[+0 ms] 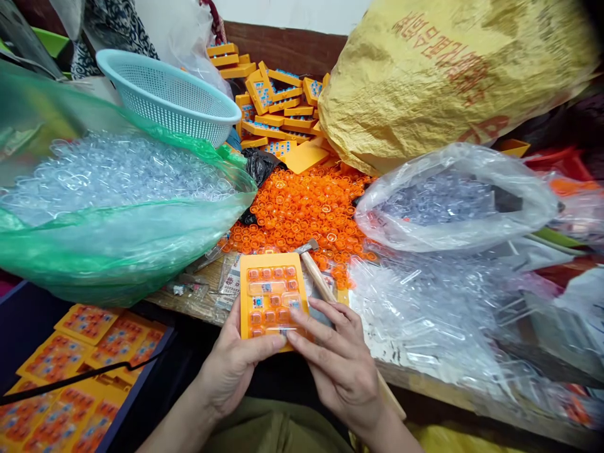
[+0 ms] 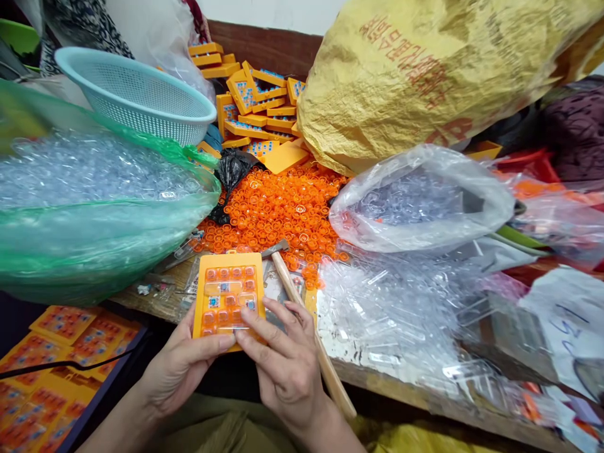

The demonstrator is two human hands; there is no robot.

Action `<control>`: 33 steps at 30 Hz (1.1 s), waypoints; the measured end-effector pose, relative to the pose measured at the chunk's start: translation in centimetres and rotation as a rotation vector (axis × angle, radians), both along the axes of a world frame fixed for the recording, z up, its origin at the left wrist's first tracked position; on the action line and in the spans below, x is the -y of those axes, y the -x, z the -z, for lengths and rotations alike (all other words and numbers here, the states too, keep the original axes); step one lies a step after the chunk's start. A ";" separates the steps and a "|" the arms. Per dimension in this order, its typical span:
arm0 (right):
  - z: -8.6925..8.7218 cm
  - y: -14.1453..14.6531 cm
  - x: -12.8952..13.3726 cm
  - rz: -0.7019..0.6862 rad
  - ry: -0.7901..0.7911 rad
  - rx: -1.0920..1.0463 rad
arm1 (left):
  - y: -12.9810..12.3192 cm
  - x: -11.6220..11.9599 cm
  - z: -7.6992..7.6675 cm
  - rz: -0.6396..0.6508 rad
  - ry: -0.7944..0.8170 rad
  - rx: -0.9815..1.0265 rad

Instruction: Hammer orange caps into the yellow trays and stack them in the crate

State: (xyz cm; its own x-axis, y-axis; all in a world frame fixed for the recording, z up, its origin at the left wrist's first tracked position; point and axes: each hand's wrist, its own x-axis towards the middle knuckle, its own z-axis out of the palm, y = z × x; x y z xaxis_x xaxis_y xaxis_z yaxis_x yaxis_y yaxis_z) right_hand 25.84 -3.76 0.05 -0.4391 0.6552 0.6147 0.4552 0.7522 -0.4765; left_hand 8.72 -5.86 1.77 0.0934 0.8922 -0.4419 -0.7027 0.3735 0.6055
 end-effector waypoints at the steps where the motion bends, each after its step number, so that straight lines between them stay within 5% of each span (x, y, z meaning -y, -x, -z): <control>1: 0.2 0.2 0.3 0.013 0.039 -0.041 | 0.0 0.0 -0.2 -0.012 -0.006 -0.011; 4: 0.3 1.1 1.0 0.092 0.339 -0.314 | -0.1 0.1 -0.7 -0.030 -0.016 -0.025; 9: -0.5 2.6 0.5 0.098 1.089 -0.834 | -0.6 0.2 -1.0 -0.079 -0.051 -0.107; 12: -0.6 3.3 0.3 0.066 1.213 -0.856 | -0.8 0.4 -0.8 -0.116 -0.066 -0.194; 17: 0.8 4.1 0.9 0.142 1.163 -0.860 | -0.7 0.6 0.0 -0.156 -0.079 -0.222; 21: 0.6 3.4 -0.4 0.058 1.206 -0.659 | 0.4 -0.1 0.8 -0.116 -0.017 -0.132; 23: -1.2 3.2 -2.4 0.048 1.067 -0.482 | 0.9 -0.4 1.0 -0.088 0.013 -0.074; 28: -9.2 8.2 -10.2 0.043 0.185 -0.204 | 1.5 -0.8 1.0 -0.031 -0.029 -0.019; 30: -11.6 12.6 -13.2 -0.038 0.082 0.055 | 1.6 -0.7 1.1 -0.001 -0.036 0.013; 33: -12.4 19.1 -16.4 -0.122 0.130 0.443 | 1.7 -0.7 1.3 0.004 -0.045 0.080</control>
